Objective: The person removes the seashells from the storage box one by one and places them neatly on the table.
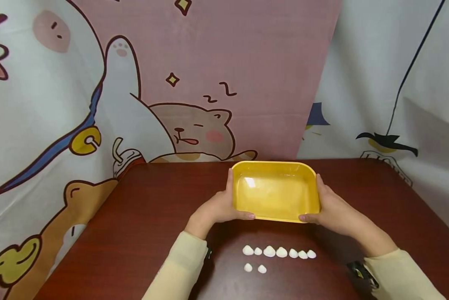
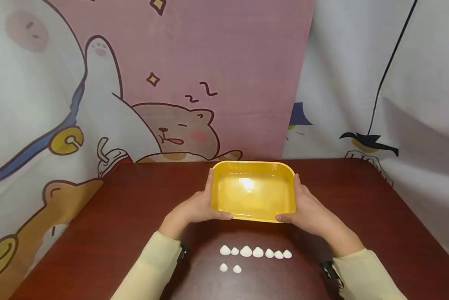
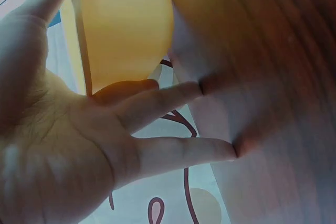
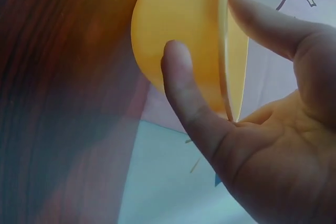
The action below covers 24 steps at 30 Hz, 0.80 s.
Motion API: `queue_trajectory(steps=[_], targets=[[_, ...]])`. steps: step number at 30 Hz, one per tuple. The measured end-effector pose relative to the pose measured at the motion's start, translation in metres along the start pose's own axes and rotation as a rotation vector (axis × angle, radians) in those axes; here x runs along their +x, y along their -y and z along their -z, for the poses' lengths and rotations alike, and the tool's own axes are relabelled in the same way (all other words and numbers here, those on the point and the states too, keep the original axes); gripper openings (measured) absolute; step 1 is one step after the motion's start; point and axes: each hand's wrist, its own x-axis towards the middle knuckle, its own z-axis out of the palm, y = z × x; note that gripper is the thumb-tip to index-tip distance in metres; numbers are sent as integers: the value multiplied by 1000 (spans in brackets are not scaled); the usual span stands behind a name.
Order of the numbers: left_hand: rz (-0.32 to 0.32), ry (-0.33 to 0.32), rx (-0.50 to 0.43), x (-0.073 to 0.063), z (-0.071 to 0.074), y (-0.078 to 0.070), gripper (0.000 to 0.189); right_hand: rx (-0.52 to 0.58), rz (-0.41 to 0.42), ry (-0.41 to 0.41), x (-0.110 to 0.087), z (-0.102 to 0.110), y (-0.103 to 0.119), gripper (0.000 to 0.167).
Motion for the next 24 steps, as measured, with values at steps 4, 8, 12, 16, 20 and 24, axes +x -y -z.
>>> queue_trajectory(steps=[4, 8, 12, 16, 20, 24], targets=[[51, 17, 29, 1, 1, -3, 152, 38, -32, 36, 2, 3, -4, 138], [105, 24, 21, 4, 0, -7, 150, 88, -80, 61, 4, 5, -10, 129], [162, 29, 33, 8, -1, -7, 145, 106, -103, 65, 7, 5, -14, 118], [217, 52, 59, 8, -1, -6, 136, 128, -109, 71, 11, 5, -14, 108], [229, 71, 60, 8, -1, -5, 132, 137, -116, 84, 11, 6, -13, 104], [229, 98, 56, 4, 0, -7, 133, 137, -122, 97, 9, 6, -13, 105]])
